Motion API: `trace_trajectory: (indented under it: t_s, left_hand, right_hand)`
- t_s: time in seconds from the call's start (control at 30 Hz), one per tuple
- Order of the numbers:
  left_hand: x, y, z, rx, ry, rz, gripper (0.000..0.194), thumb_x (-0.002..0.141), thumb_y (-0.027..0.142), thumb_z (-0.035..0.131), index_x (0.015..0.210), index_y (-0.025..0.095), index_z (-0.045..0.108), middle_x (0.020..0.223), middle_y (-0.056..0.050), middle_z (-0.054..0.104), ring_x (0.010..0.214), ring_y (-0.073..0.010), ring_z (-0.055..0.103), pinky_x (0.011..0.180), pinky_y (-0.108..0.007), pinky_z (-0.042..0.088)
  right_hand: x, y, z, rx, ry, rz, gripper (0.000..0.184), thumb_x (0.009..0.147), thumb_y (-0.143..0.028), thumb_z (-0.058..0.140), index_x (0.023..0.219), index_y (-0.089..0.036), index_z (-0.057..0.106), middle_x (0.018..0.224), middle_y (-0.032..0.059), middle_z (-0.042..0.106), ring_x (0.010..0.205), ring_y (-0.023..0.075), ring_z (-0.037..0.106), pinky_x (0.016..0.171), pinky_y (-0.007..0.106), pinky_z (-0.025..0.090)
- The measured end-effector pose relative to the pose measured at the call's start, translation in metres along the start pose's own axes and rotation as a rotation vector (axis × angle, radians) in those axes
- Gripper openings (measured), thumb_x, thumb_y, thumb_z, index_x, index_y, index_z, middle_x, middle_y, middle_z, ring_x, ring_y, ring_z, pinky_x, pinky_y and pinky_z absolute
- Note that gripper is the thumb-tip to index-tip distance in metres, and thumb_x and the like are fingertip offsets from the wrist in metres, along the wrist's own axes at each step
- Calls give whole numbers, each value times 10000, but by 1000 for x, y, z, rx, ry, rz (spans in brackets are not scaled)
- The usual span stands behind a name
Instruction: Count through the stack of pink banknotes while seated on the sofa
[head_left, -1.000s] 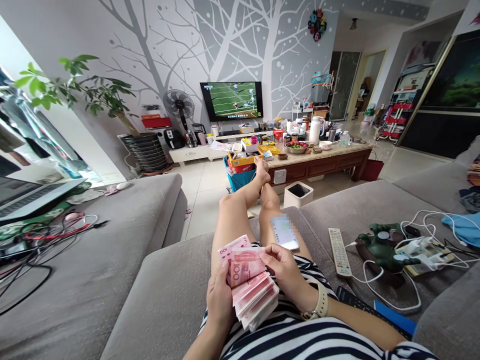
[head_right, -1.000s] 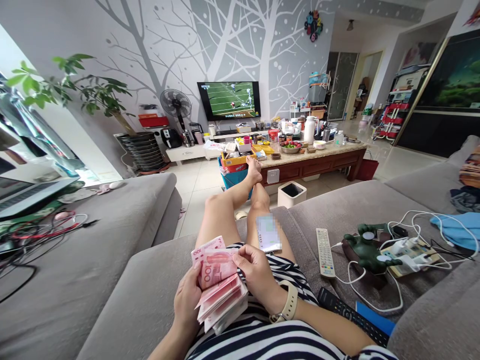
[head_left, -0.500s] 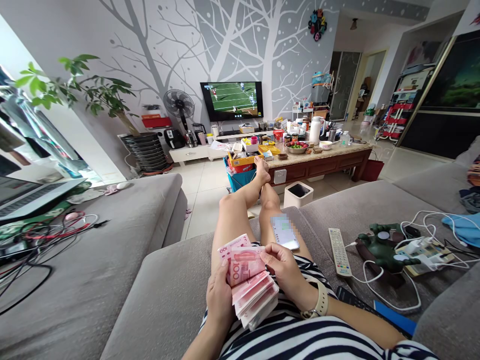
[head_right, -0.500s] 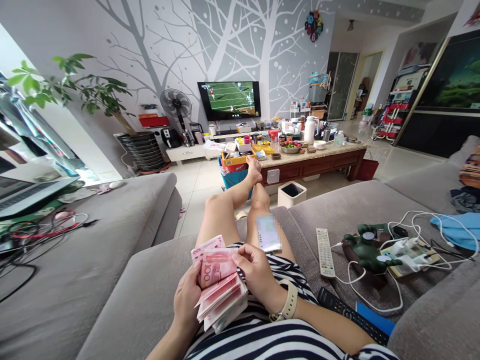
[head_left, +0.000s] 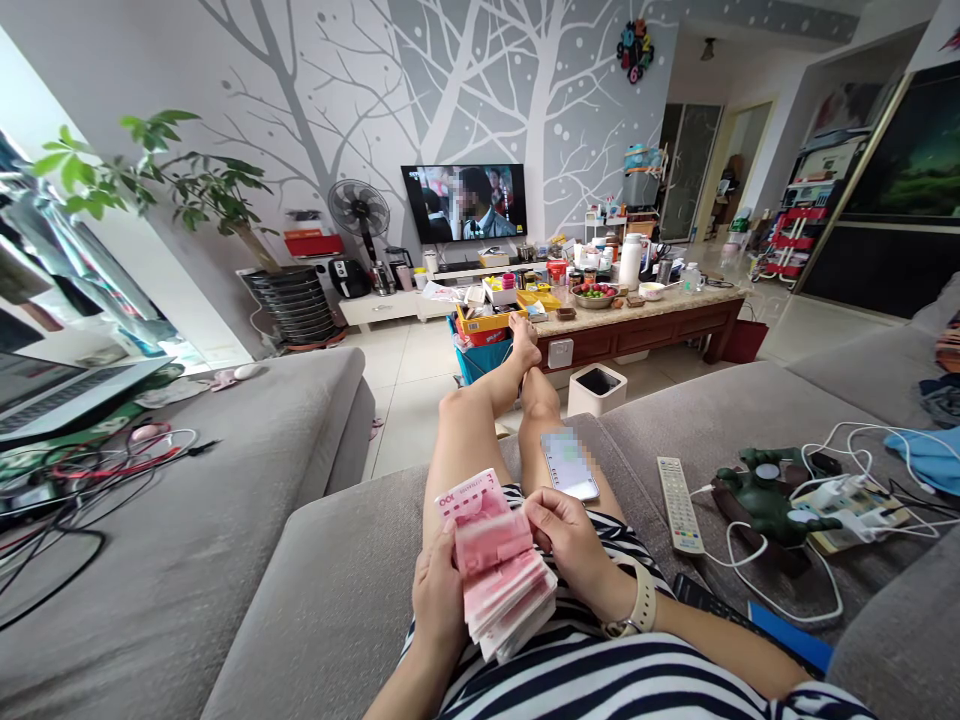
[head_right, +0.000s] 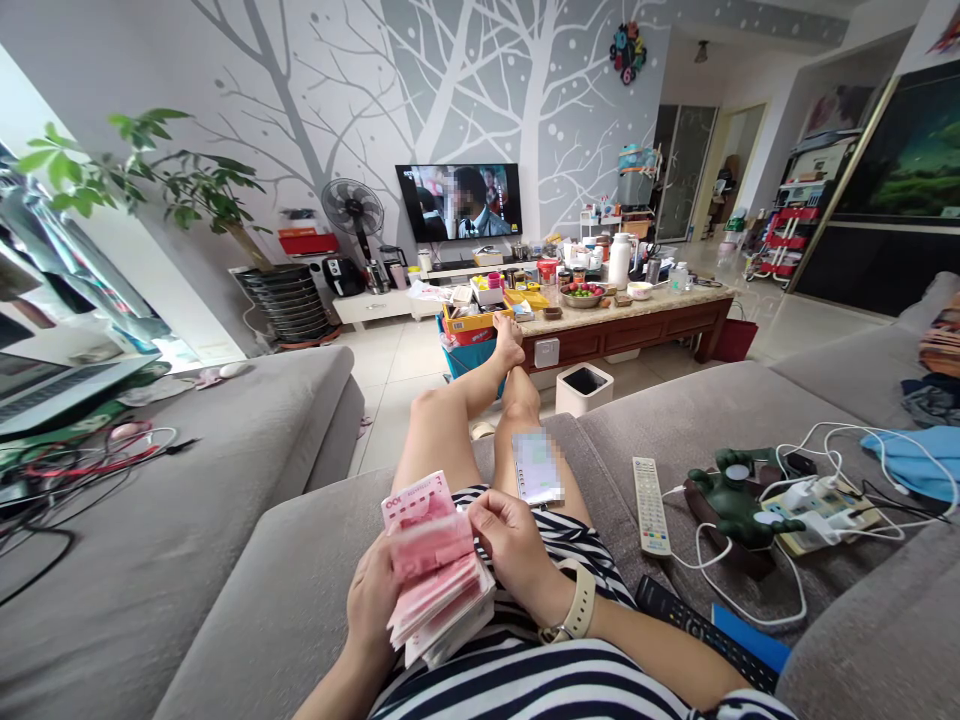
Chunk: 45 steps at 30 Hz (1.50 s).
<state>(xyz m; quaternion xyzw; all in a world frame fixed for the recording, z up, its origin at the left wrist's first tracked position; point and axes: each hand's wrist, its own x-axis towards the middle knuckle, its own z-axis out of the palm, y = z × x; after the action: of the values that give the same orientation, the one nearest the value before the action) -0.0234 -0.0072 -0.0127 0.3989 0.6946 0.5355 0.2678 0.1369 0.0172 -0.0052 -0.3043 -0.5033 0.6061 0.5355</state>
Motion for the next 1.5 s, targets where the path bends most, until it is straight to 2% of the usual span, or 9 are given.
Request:
trace_trajectory:
  t_s: [0.17,0.33,0.5,0.6,0.73,0.87,1.1,1.33,1.5]
  left_hand:
    - [-2,7,3,-168,9,-105,231,742,351,529,745,199,703,938,-58,727,1021,-255,602,972,-355,411]
    - [-8,17,7,-432,-189,-150,290,657,448,642,730,173,697,765,-52,725,753,-223,648,732,-304,511]
    - [-13,20,8,-499,-265,-174,354,612,457,690,765,138,697,675,-43,702,630,-183,626,586,-251,481]
    - [-11,17,6,-401,-212,-139,332,658,472,632,731,154,695,705,-55,705,671,-194,628,638,-268,489]
    - [-5,3,2,-161,-44,-33,266,720,433,562,704,197,684,785,-64,713,846,-228,626,781,-307,480]
    - [-3,-8,1,-74,-48,-6,284,756,431,507,721,204,674,757,-57,705,848,-235,617,795,-331,472]
    - [-10,11,0,-31,-46,-56,341,813,382,391,774,196,673,799,-45,706,854,-210,622,830,-295,452]
    - [-12,18,-1,-77,15,-156,211,777,342,478,721,228,647,780,-39,704,860,-230,616,799,-308,455]
    - [-12,21,-2,-76,37,-131,131,744,261,510,708,248,636,725,-19,681,812,-216,604,785,-293,448]
  right_hand:
    - [1,1,1,37,-18,-9,250,805,-386,620,708,-163,564,526,-37,529,482,98,457,524,228,331]
    - [5,3,-1,-18,101,-35,257,697,-314,739,808,-181,549,668,-46,522,616,105,472,597,222,370]
    - [8,2,-1,-86,59,-16,205,727,-323,699,775,-159,586,710,-12,563,649,120,494,631,240,391]
    - [8,3,0,-101,33,-7,182,750,-311,665,722,-148,591,676,-7,562,636,124,497,617,242,391]
    - [8,4,1,-110,43,-17,178,765,-302,642,700,-147,583,664,-12,553,626,123,492,612,240,387]
    - [7,5,0,-114,55,-13,178,766,-300,641,695,-147,584,663,-13,556,627,124,496,619,240,389]
    - [5,3,2,-86,33,6,161,767,-300,643,746,-143,620,704,0,602,666,133,535,648,241,417]
    - [2,-1,3,-109,4,1,170,782,-318,638,765,-150,630,695,-6,596,652,129,525,639,241,413]
    - [2,-3,3,-113,-11,2,175,782,-329,639,775,-155,630,705,-3,601,660,134,533,650,245,419]
